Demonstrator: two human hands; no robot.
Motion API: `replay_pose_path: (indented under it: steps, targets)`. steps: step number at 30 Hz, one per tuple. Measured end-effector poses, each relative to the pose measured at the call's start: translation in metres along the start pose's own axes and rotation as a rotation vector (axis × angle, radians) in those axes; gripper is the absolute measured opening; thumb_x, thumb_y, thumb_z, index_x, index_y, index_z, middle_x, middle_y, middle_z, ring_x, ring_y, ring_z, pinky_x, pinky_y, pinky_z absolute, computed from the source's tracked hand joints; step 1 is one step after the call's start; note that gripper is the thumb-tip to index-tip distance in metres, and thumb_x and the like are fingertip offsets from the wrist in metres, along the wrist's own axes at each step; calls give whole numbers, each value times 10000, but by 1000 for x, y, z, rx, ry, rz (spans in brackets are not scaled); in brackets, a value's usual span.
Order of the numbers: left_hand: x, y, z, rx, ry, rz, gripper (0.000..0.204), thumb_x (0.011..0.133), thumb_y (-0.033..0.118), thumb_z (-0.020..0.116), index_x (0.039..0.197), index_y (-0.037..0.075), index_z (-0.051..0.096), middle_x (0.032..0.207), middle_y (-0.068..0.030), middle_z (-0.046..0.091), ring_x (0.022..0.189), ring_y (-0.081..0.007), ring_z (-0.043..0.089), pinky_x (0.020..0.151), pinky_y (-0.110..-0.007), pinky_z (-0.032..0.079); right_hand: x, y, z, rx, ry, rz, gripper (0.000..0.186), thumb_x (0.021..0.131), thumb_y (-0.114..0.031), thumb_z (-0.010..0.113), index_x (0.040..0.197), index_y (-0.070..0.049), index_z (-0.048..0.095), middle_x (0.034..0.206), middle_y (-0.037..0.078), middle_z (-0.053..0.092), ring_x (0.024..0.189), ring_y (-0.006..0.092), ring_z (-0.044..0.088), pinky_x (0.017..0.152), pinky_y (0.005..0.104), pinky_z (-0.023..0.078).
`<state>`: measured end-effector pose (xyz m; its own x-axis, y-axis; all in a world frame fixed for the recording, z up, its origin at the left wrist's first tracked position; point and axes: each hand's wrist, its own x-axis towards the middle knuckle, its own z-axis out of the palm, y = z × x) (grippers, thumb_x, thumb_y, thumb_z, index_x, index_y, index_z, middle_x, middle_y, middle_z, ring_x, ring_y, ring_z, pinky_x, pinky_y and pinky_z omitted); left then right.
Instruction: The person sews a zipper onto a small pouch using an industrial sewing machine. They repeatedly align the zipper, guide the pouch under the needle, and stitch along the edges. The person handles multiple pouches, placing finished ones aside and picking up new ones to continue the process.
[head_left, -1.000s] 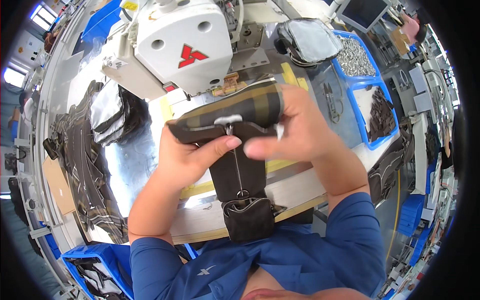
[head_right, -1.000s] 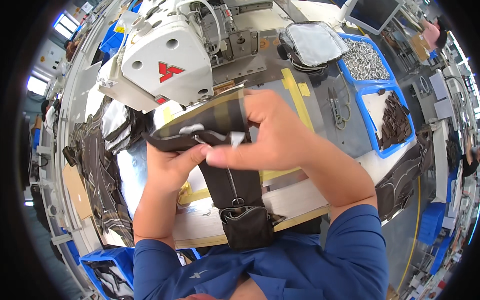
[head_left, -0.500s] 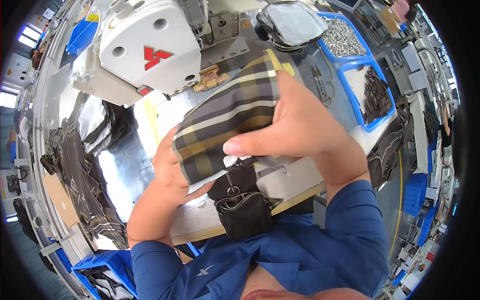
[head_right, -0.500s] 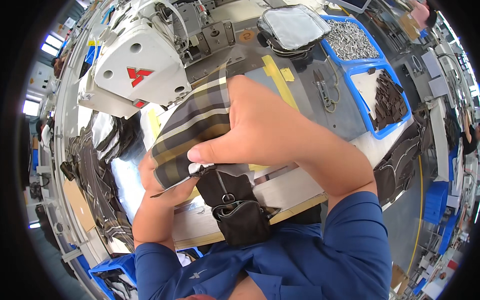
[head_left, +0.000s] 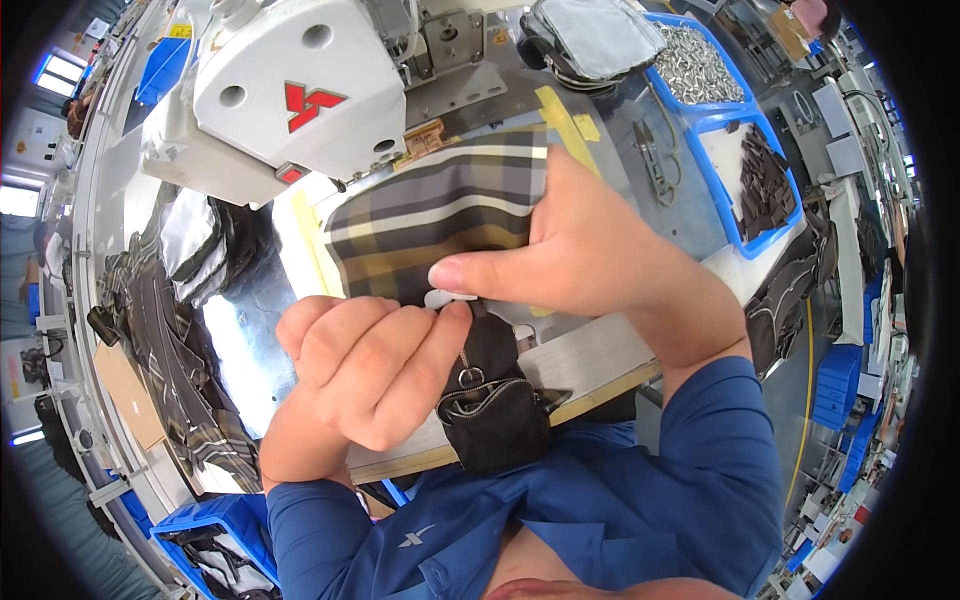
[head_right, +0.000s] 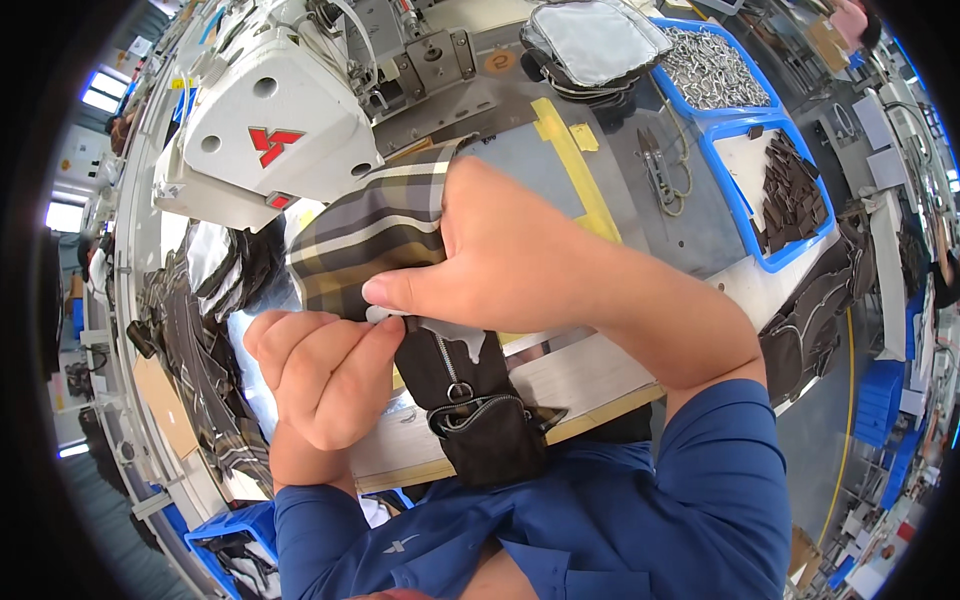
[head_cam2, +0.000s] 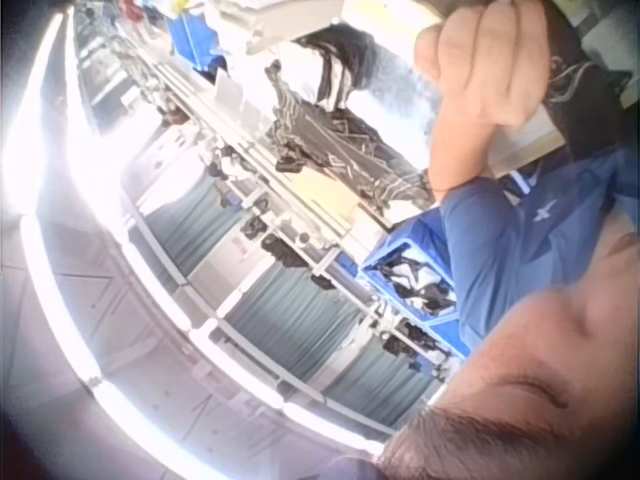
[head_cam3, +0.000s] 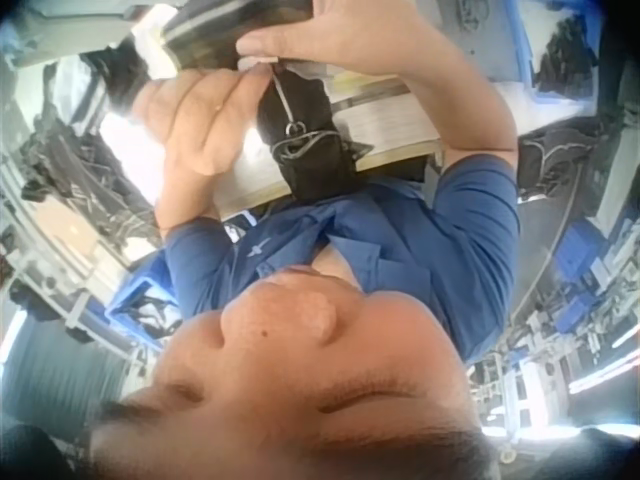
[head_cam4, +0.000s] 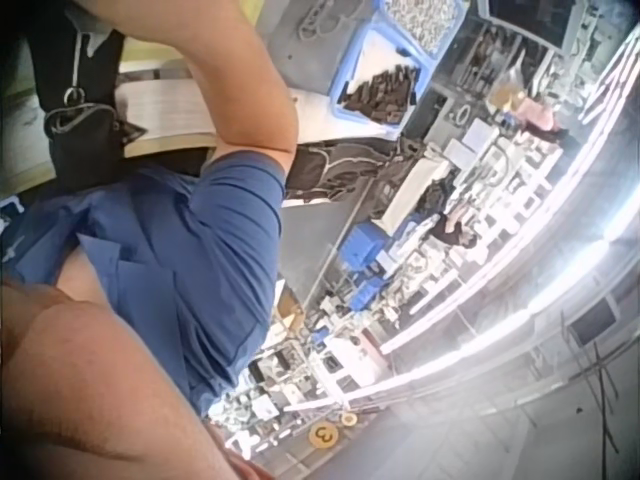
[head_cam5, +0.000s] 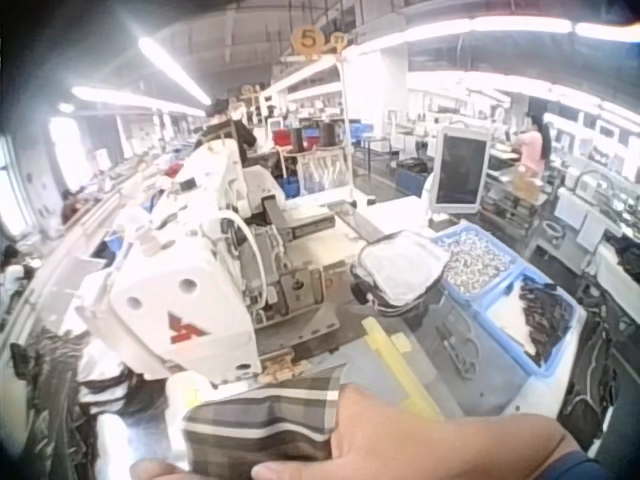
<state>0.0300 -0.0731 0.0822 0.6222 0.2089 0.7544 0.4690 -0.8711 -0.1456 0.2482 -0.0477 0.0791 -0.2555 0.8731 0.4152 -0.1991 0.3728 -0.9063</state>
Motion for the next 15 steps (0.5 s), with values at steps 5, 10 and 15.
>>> replay_pose_path:
  steps: [5, 10, 15]
  targets:
    - [-1, 7, -2, 55, -24, 52, 328, 654, 142, 756, 974, 133, 828, 951, 24, 670, 896, -165, 568, 735, -321, 390, -2, 1, 3, -64, -7, -71, 261, 855, -177, 845, 952, 24, 709, 679, 116, 647, 634, 248, 579, 582, 389, 457]
    - [-5, 11, -2, 77, -41, 126, 291, 669, 151, 765, 952, 126, 830, 927, 16, 675, 865, -163, 546, 717, -324, 372, -7, -18, -7, -332, -110, -4, 332, 856, -145, 851, 1092, 23, 688, 913, 169, 703, 846, 344, 677, 785, 439, 539]
    - [-11, 5, -2, 97, 5, 238, 237, 730, 126, 773, 958, 114, 837, 914, 23, 670, 861, -162, 546, 694, -325, 374, -6, -33, -10, -478, -255, 340, 533, 837, -57, 900, 1308, 8, 658, 1200, 110, 740, 1053, 183, 684, 939, 358, 554]
